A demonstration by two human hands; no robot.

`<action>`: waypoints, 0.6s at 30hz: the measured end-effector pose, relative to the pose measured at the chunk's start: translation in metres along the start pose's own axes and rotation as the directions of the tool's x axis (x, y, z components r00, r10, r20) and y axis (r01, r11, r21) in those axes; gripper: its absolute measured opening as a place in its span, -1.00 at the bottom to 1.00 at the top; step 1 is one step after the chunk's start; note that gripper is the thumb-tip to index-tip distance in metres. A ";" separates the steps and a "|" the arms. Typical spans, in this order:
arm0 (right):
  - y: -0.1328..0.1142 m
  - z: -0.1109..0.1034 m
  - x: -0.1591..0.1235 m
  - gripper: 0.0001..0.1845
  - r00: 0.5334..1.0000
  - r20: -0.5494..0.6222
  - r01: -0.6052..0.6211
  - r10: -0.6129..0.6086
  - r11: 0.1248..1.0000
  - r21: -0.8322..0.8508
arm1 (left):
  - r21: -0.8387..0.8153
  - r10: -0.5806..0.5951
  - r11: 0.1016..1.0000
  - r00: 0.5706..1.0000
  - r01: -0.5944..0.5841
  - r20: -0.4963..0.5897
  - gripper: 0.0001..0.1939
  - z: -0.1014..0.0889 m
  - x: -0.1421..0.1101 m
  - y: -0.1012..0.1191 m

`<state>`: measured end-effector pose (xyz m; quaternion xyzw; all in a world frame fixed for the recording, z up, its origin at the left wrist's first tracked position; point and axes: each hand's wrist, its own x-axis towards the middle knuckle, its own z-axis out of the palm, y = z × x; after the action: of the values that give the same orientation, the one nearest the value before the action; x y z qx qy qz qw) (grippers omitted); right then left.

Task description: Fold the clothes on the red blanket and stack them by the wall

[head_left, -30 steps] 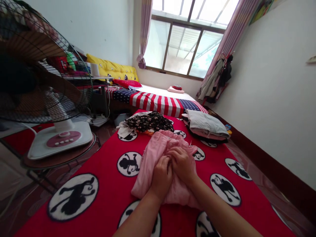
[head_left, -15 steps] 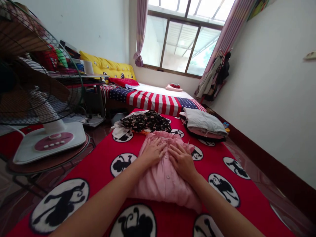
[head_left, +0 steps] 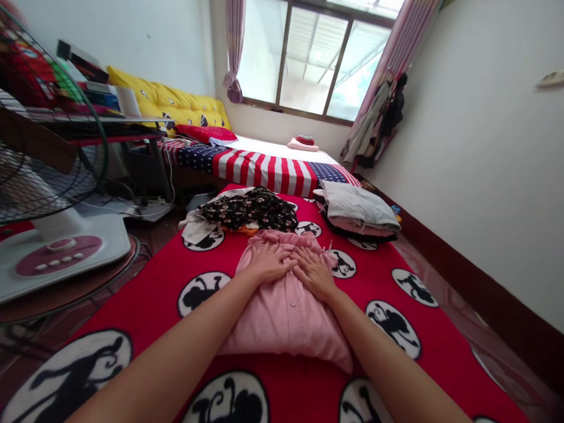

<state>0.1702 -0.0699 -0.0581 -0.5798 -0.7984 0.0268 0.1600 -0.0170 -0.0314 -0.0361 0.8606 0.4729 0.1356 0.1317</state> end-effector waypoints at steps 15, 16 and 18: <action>0.032 -0.041 -0.041 -0.54 0.707 -0.343 -0.410 0.619 0.754 0.513 | -0.005 -0.049 0.999 0.986 0.049 -0.160 -0.31 0.021 -0.020 0.006; 0.028 -0.040 -0.038 -0.53 0.713 -0.338 -0.411 0.614 0.756 0.509 | -0.008 -0.049 0.999 0.985 0.049 -0.163 -0.31 0.020 -0.020 0.006; 0.020 -0.038 -0.031 -0.55 0.703 -0.347 -0.385 0.621 0.742 0.549 | -0.011 -0.046 0.999 0.984 0.045 -0.170 -0.31 0.020 -0.020 0.006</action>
<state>0.2078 -0.0974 -0.0337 -0.7146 -0.5038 0.0946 0.4760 -0.0156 -0.0534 -0.0544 0.8343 0.5015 0.2073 0.0970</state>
